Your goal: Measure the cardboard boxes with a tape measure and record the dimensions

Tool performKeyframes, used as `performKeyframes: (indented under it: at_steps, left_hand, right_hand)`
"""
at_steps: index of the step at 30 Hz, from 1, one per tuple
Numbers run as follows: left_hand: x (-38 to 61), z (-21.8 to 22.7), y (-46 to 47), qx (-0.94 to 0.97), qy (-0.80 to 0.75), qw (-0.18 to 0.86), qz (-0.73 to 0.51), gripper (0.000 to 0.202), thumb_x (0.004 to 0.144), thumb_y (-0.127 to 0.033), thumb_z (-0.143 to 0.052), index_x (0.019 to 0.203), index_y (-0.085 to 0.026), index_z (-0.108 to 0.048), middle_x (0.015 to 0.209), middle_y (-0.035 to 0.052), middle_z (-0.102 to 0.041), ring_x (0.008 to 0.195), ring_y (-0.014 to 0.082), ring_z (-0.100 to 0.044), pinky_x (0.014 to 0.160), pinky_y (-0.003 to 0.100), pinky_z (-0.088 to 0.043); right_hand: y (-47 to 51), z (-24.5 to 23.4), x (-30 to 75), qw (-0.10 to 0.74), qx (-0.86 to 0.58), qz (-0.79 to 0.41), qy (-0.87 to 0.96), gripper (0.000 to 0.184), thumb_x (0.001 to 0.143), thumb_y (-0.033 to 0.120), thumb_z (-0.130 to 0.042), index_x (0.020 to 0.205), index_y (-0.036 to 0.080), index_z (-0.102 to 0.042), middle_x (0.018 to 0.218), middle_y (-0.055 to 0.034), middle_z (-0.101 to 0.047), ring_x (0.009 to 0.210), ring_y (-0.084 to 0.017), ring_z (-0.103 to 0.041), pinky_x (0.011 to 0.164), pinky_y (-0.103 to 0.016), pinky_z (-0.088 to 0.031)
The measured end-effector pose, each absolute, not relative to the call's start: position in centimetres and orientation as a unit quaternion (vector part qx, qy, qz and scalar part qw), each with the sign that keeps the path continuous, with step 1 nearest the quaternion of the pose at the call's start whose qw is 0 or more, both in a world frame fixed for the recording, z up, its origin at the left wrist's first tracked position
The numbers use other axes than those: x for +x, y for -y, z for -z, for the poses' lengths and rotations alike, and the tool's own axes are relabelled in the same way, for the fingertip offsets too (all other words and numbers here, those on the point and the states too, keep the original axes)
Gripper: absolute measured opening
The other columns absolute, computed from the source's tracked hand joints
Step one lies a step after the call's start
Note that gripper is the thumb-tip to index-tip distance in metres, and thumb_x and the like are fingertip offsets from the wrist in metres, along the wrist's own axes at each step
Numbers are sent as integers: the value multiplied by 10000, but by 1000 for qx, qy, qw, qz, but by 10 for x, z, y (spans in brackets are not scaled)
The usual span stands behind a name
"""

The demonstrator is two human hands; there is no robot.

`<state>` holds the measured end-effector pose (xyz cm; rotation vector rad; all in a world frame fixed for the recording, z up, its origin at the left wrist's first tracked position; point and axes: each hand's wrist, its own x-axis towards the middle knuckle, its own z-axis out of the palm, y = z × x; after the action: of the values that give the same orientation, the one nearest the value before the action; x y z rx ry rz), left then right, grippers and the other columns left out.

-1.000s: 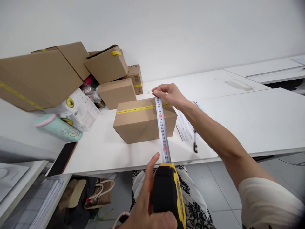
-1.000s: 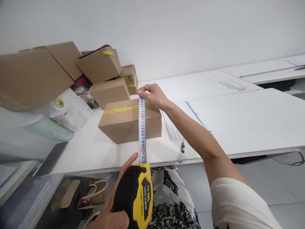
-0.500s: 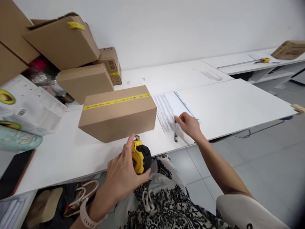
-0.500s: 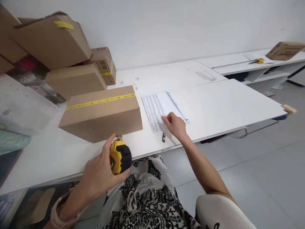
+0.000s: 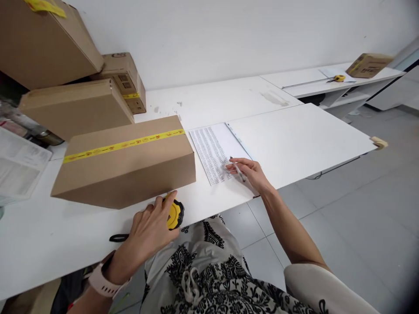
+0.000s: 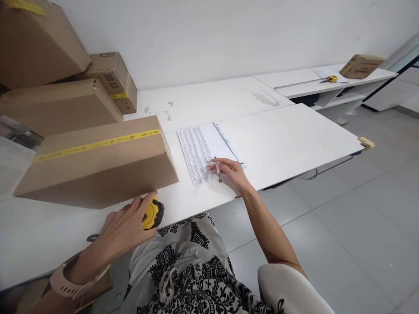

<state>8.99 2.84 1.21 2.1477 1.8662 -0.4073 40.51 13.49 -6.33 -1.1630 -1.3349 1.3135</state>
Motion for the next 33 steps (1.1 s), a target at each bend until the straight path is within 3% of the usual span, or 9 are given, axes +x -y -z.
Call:
performKeyframes:
  at_steps: [2,5,9,13,15,18,21,27,33]
  left_hand:
    - [89,-10,-33,741,-639,121,165,769,872,-368,-561,1584,-261,-292,1339,173,-572,1134,392,-642,900,511,-501]
    - [88,-6,-34,752,-628,74,185,762,890,-379,-598,1587,-278,-309,1323,168,-587,1097,370,-659,835,477,-547]
    - [105,6,-21,813,-573,-85,57,725,896,-396,-643,1521,-102,-425,1332,252,-606,1206,423,-601,967,550,-514]
    - [164,28,-12,903,-406,-90,-105,740,963,-491,-525,1514,-17,-387,1511,235,-513,1446,367,-420,1186,493,-367]
    - [197,41,-16,930,-348,-70,-98,786,941,-505,-557,1519,-5,-374,1574,223,-447,1493,364,-356,1221,463,-326]
    - [230,55,-30,936,-332,-105,-45,814,935,-445,-583,1539,34,-319,1610,267,-363,1517,390,-297,1253,477,-260]
    - [239,60,-42,935,-326,-138,6,778,963,-395,-543,1546,54,-291,1600,301,-354,1513,396,-302,1265,484,-229]
    - [237,69,-53,930,-345,-126,3,711,979,-290,-513,1554,53,-271,1577,344,-352,1495,397,-338,1254,504,-250]
    - [243,67,-60,934,-344,-98,11,631,951,-189,-546,1521,18,-373,1539,331,-427,1462,393,-400,1226,503,-316]
  right_hand:
    - [-135,67,411,497,-442,-532,524,360,844,452,-720,1126,229,-697,1055,-82,-776,1014,-234,-711,957,-441,-532]
    - [-134,73,414,531,-464,-480,522,343,794,482,-791,1005,246,-659,905,-38,-757,889,-207,-695,906,-407,-536]
    - [-136,83,411,547,-528,-404,508,395,917,622,-585,799,245,-571,635,24,-603,668,-158,-593,791,-350,-513]
    - [-139,87,406,560,-450,-495,489,493,952,685,-454,1138,265,-634,921,-44,-731,902,-200,-675,894,-389,-517]
    - [-140,87,405,546,-439,-519,490,503,907,655,-578,1214,262,-637,1099,-74,-732,1039,-224,-668,945,-400,-506]
    - [-139,86,405,518,-484,-489,508,384,808,549,-759,1011,230,-690,923,-42,-709,861,-195,-640,798,-356,-507]
    - [-135,85,406,503,-519,-443,531,335,855,522,-708,787,213,-599,688,25,-532,639,-129,-465,615,-300,-405]
    - [-130,80,405,481,-515,-435,560,259,902,453,-661,891,229,-531,743,36,-496,639,-125,-421,590,-289,-348]
    - [-129,73,398,463,-561,-395,561,328,889,386,-648,706,233,-423,607,69,-349,555,-108,-298,531,-290,-262]
